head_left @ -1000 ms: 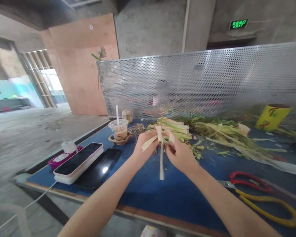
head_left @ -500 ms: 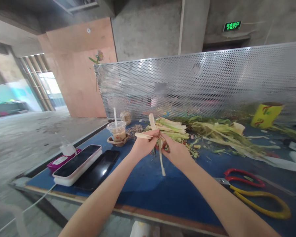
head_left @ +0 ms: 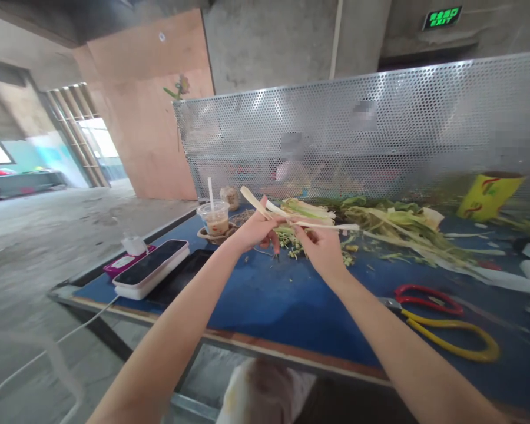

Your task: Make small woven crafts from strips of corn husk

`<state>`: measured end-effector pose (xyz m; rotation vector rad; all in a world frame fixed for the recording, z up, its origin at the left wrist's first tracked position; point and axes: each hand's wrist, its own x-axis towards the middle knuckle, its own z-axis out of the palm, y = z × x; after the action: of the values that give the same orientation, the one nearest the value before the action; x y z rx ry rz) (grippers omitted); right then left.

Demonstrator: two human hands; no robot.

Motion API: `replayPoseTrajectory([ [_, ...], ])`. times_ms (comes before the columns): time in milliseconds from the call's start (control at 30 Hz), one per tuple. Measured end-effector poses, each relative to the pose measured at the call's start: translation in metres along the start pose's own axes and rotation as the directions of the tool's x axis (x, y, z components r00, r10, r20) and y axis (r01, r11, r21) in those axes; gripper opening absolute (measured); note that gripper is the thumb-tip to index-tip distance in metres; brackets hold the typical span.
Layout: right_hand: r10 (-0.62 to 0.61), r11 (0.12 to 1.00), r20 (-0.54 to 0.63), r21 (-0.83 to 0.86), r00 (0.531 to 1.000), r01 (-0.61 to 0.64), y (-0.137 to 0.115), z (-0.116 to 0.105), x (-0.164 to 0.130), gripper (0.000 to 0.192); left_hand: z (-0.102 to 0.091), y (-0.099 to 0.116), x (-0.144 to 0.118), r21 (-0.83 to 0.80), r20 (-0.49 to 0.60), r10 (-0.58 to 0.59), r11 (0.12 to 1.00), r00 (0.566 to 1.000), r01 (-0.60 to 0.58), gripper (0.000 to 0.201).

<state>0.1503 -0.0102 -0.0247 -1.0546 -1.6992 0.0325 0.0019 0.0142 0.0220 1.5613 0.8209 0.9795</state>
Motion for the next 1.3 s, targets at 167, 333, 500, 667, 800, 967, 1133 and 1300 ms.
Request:
replayPoseTrajectory([
  [167, 0.017, 0.998, -0.065, -0.059, 0.998, -0.020, 0.014, -0.012, 0.009, 0.020, 0.003, -0.015, 0.007, -0.009, 0.024, -0.029, 1.000, 0.999, 0.029, 0.078],
  [333, 0.042, 0.983, -0.033, -0.179, 0.999, -0.047, 0.030, -0.017, 0.011, 0.018, 0.001, -0.024, 0.015, 0.049, 0.013, -0.075, 0.996, 0.997, 0.074, 0.083],
  [500, 0.033, 0.977, 0.037, -0.210, 0.999, -0.025, 0.027, -0.014, 0.009, 0.022, 0.002, -0.025, 0.010, 0.056, 0.049, -0.002, 0.998, 0.999, -0.001, 0.073],
  [667, -0.006, 0.979, 0.044, -0.203, 0.999, 0.014, 0.018, -0.015, 0.011, 0.013, -0.001, -0.013, 0.005, 0.006, 0.113, 0.009, 1.000, 0.994, -0.009, 0.060],
  [800, -0.131, 0.969, -0.003, -0.213, 0.991, 0.128, 0.011, -0.016, 0.010, 0.012, -0.005, -0.013, 0.004, -0.098, 0.189, 0.010, 0.995, 0.982, 0.008, 0.051],
  [967, -0.267, 0.934, -0.082, -0.267, 0.960, 0.237, 0.000, -0.018, 0.003, 0.011, 0.001, -0.020, 0.001, -0.033, -0.015, 0.115, 0.993, 0.993, -0.116, 0.035],
  [1133, 0.131, 0.991, 0.112, 0.022, 0.985, -0.134, -0.008, -0.019, 0.003, 0.018, 0.009, -0.019, -0.003, -0.002, -0.057, 0.246, 0.969, 0.968, -0.247, 0.037],
  [1300, 0.314, 0.904, 0.257, 0.214, 0.914, -0.370, -0.004, -0.017, 0.008, 0.021, 0.008, -0.023, -0.005, 0.061, 0.001, 0.204, 0.977, 0.979, -0.203, 0.059],
])
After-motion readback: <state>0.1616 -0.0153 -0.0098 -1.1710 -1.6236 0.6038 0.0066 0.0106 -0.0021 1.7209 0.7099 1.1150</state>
